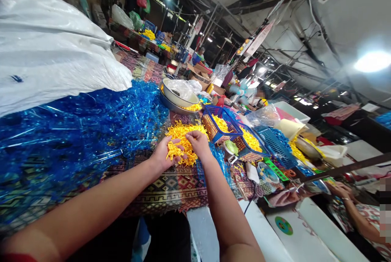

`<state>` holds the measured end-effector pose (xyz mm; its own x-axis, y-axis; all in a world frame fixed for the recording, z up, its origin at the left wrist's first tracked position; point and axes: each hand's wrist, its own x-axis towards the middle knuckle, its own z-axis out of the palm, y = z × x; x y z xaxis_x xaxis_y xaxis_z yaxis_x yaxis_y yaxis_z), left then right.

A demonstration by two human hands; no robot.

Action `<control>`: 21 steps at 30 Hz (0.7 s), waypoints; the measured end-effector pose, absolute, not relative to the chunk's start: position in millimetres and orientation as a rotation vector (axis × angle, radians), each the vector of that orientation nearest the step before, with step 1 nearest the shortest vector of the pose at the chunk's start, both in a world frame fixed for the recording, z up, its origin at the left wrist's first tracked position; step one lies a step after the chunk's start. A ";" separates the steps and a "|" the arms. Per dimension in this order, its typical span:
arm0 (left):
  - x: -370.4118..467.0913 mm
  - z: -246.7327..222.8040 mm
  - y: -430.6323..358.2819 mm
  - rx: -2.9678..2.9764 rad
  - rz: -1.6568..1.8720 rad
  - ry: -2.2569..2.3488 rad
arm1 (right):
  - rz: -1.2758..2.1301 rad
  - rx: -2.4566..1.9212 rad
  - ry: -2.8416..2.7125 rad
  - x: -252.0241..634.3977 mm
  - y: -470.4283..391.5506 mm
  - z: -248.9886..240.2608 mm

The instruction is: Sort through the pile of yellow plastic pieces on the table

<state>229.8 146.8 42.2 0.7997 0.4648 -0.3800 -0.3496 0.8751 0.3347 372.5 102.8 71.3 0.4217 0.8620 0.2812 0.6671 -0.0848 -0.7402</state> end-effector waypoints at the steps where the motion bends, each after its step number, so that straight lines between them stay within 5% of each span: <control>1: 229.4 43.0 149.3 0.258 0.462 0.518 | 0.229 -1.808 -1.259 379.9 101.9 71.0; 21: 217.9 51.5 175.1 0.319 0.635 0.562 | -0.432 -2.333 -1.660 402.5 82.7 31.3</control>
